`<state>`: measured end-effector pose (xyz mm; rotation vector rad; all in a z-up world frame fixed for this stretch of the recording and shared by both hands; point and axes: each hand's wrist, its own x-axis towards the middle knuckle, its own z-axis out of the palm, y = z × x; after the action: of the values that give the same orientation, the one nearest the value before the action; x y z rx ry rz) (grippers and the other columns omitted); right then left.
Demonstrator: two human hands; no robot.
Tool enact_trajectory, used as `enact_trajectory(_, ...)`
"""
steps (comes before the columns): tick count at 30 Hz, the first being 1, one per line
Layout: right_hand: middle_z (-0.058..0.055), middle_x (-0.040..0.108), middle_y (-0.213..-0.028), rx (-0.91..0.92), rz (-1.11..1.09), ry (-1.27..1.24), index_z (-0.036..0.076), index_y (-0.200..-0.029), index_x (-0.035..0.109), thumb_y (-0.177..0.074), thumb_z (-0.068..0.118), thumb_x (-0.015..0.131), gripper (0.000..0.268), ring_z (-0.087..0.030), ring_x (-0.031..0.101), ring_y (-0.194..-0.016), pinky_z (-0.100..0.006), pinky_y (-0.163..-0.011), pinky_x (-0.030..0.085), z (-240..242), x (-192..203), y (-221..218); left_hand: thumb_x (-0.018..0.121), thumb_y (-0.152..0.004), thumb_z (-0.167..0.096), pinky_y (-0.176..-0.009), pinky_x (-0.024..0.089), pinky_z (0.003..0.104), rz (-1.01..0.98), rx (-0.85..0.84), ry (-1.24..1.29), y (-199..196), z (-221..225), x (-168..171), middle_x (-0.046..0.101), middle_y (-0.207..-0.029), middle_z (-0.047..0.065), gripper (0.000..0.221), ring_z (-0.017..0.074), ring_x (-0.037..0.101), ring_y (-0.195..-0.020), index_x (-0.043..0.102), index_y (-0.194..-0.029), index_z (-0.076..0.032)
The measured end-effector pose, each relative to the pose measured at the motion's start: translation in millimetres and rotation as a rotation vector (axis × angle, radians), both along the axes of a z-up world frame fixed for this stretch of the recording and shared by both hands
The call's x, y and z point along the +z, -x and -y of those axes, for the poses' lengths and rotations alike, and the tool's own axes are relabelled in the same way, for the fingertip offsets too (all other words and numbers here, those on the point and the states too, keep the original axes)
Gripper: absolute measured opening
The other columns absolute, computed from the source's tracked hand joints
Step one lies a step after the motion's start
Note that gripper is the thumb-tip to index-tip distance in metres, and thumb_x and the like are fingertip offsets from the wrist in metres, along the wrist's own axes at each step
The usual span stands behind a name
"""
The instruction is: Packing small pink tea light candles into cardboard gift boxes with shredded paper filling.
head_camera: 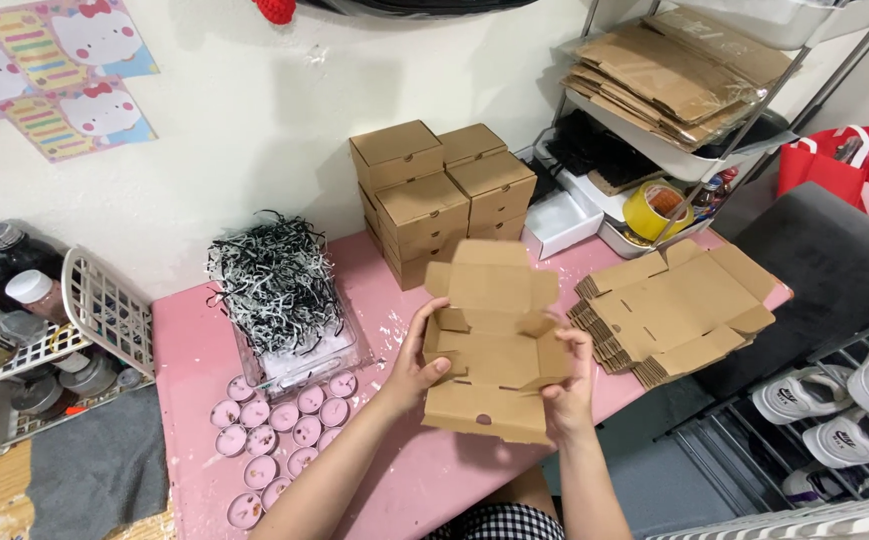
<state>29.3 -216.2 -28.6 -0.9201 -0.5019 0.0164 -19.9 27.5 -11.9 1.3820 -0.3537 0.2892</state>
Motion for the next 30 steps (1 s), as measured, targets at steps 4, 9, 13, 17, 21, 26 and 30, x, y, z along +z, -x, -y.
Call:
enact_trajectory(4,-0.012,0.048,-0.150,0.063,0.026,0.135,0.009,-0.148,0.038,-0.068,0.027,0.096,0.101,-0.025,0.046,-0.141,-0.039,-0.115,0.041,2.9,11.0,-9.1,0.076,-0.085,-0.045,-0.125,0.020,0.041,0.006,-0.053,0.005,-0.6,-1.9,20.2,0.025,-0.166,0.017,0.103,0.0305,0.022,-0.155,0.011,-0.160,-0.015)
enact_trajectory(9,-0.017,0.044,-0.157,0.080,0.032,0.221,-0.003,-0.153,0.035,-0.069,0.017,0.094,0.105,-0.028,0.041,-0.148,-0.039,-0.123,0.033,10.4,2.4,-14.8,0.041,-0.086,-0.087,-0.133,0.008,0.048,-0.005,0.001,-0.348,10.3,1.5,36.4,0.001,-0.177,0.022,0.108,0.0374,0.002,-0.164,0.028,-0.161,-0.010)
enact_trajectory(13,-0.018,0.042,-0.162,0.052,0.041,0.194,-0.005,-0.156,0.037,-0.069,0.020,0.093,0.106,-0.027,0.037,-0.153,-0.038,-0.126,0.029,14.4,-6.1,-16.9,0.060,-0.054,-0.096,-0.135,0.012,0.054,0.236,-0.127,-0.461,4.4,-12.7,3.0,-0.014,-0.179,0.025,0.157,0.0409,-0.006,-0.168,-0.002,-0.172,-0.013)
enact_trajectory(17,-0.019,0.040,-0.160,0.005,-0.012,0.155,-0.003,-0.157,0.036,-0.069,0.021,0.094,0.108,-0.029,0.034,-0.153,-0.040,-0.125,0.028,14.0,-7.1,-16.1,0.059,-0.046,-0.098,-0.138,0.011,0.059,0.316,-0.085,-0.570,4.6,-6.1,-2.2,-0.017,-0.179,0.025,0.164,0.0412,-0.008,-0.170,-0.006,-0.172,-0.016)
enact_trajectory(21,-0.015,0.032,-0.167,-0.035,0.005,0.212,-0.002,-0.157,0.033,-0.075,0.016,0.089,0.101,-0.027,0.027,-0.157,-0.039,-0.127,0.024,15.1,-21.2,-17.9,0.079,-0.076,-0.071,-0.133,0.016,0.057,0.247,0.079,-0.687,-3.1,7.6,-21.8,0.003,-0.183,0.022,0.123,0.0412,0.003,-0.170,0.021,-0.168,-0.015)
enact_trajectory(26,-0.014,0.026,-0.171,-0.071,0.009,0.323,0.001,-0.162,0.025,-0.090,0.013,0.067,0.084,-0.026,0.023,-0.158,-0.039,-0.126,0.022,-6.0,-8.9,-1.5,0.074,-0.091,-0.057,-0.133,0.023,0.055,0.217,0.240,-0.414,5.3,29.9,-13.1,0.027,-0.166,0.020,0.090,0.0405,0.020,-0.162,0.034,-0.157,-0.011)
enact_trajectory(30,-0.015,0.021,-0.173,-0.074,0.087,0.299,0.001,-0.163,0.022,-0.099,0.012,0.054,0.073,-0.026,0.019,-0.160,-0.040,-0.128,0.018,-14.8,-15.7,7.0,0.067,-0.092,-0.061,-0.127,0.037,0.047,0.150,0.423,-0.186,-5.4,37.1,-54.1,0.040,-0.151,0.016,0.082,0.0323,0.043,-0.147,0.043,-0.152,-0.011)
